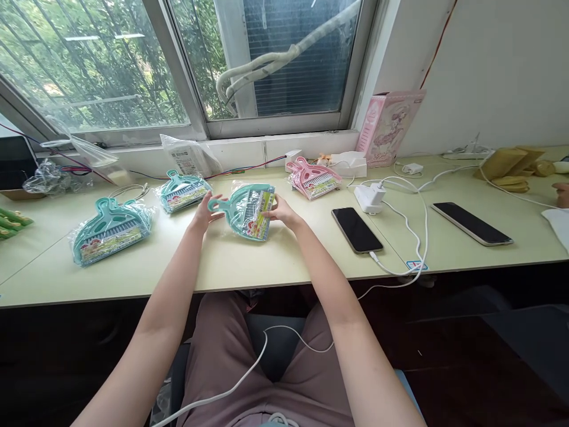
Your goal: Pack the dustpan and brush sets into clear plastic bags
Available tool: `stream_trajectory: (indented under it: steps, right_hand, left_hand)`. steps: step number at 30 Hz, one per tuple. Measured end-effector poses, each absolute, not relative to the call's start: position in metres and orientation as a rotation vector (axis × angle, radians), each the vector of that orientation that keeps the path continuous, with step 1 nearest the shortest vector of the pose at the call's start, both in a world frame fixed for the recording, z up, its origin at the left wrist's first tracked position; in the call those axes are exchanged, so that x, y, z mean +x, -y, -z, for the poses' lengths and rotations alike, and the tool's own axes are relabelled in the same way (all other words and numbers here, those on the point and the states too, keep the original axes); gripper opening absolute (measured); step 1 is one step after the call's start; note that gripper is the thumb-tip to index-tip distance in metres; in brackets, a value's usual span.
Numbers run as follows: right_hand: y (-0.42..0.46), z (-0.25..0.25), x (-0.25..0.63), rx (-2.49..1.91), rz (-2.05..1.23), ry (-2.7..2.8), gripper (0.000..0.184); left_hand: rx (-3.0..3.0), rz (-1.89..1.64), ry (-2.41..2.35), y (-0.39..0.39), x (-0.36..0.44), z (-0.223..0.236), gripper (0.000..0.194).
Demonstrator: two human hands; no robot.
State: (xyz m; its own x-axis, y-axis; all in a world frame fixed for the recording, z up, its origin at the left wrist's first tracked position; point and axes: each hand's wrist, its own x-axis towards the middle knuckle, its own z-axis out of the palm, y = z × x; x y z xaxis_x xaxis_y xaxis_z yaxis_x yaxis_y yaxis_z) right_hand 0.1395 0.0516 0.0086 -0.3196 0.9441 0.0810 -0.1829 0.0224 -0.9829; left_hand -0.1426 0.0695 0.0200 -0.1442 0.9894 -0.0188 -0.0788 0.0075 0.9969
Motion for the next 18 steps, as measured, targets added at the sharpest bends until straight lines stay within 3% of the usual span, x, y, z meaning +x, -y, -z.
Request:
stream_trajectory:
  steps: [5,12,18]
  right_hand:
    - [-0.045,-0.008,0.138,-0.869,-1.591,1.439,0.069]
    - [-0.045,-0.011,0.143,-0.902,-1.586,1.467,0.066]
    - [-0.049,-0.011,0.143,-0.858,-1.559,1.421,0.063]
  left_hand:
    - [1.303,-1.158,-1.26,-0.064,-0.155,-0.02,0.072]
    - [1.459,-1.09,-1.438,-0.066,-0.147,-0.012,0.058]
    - [1.36,-1.244,-1.46,-0.064,-0.14,-0.013,0.037]
